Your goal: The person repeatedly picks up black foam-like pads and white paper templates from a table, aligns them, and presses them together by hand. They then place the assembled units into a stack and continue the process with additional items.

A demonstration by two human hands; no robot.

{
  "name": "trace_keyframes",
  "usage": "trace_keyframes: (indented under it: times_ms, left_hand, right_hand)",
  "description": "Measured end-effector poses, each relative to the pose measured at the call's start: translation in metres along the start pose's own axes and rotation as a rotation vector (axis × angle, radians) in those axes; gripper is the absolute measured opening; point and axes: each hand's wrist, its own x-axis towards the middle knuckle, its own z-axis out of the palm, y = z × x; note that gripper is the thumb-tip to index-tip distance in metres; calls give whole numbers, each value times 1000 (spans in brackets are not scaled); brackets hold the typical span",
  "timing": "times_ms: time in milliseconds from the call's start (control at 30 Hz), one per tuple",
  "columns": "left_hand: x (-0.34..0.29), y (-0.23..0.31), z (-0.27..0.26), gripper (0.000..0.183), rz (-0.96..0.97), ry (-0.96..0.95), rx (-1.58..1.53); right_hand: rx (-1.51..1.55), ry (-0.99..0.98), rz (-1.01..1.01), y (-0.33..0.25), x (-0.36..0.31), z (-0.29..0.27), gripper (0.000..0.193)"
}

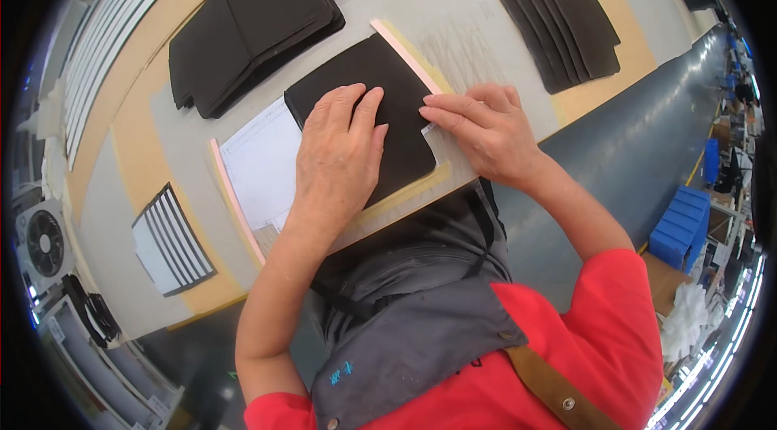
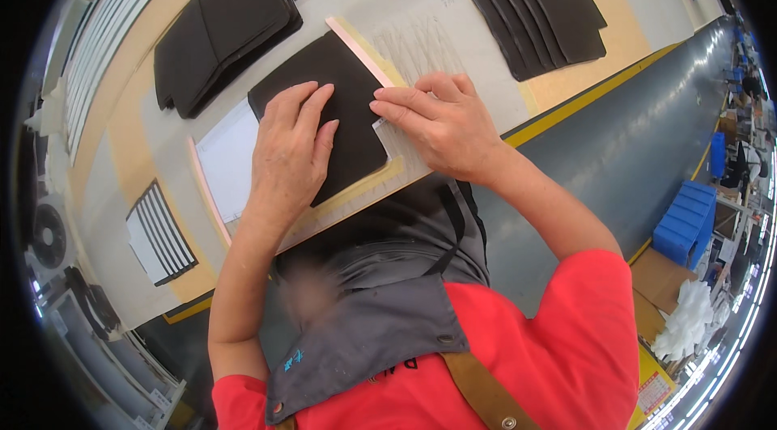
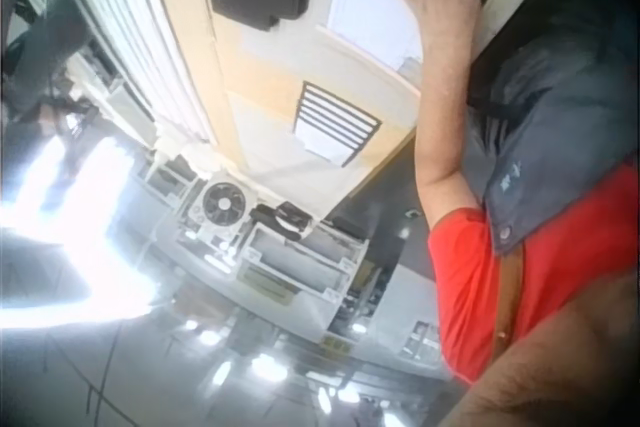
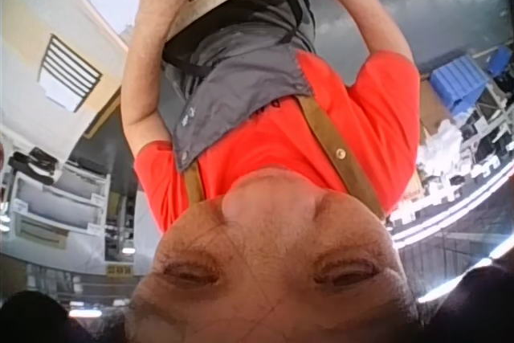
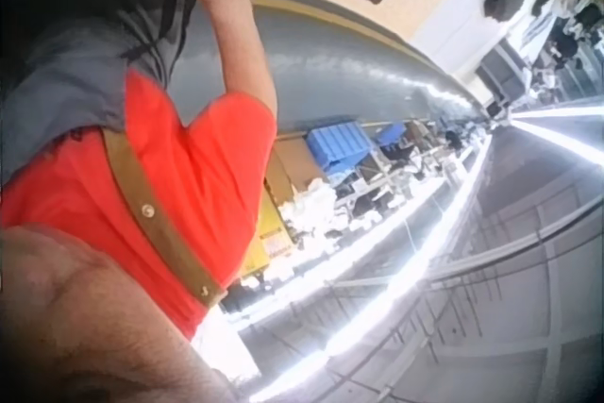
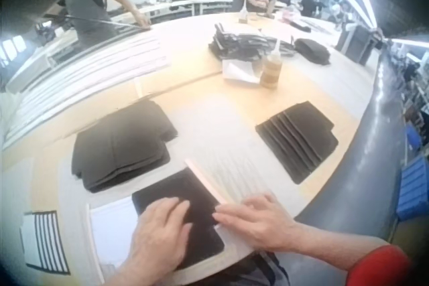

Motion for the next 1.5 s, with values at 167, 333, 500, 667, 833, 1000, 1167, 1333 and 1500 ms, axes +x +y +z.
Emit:
trace_keyframes:
  times_ms: [167, 333, 500, 667, 833, 1000, 1167, 1333, 1500]
  left_hand:
    - [26, -3, 23, 42, 74, 69, 51]
    - [34, -8, 30, 43, 68, 67, 89]
    - [33, -8, 33, 44, 73, 54, 119]
    - [31, -11, 34, 45, 75, 55, 138]
    - [32, -10, 36, 44, 81, 63, 151]
    - [33, -10, 34, 45, 86, 71, 144]
    - [33, -10, 35, 44, 78, 71, 160]
    - [33, -10, 36, 43, 84, 86, 155]
    - [33, -10, 37, 42, 83, 87, 170]
  right_hand:
    - [3, -5, -2, -1, 2, 0, 37]
    - [6, 13, -5, 0, -2, 2, 37]
    - [34, 19, 8, 0, -3, 1, 37]
    - [211, 108, 191, 17, 2, -13, 42]
    - [192, 86, 134, 15, -8, -7, 41]
    - [130, 14, 61, 5, -7, -9, 40]
    - [42, -10, -2, 4, -11, -4, 41]
    - [-4, 27, -24, 4, -10, 0, 40]
    - [-5, 40, -16, 4, -11, 4, 41]
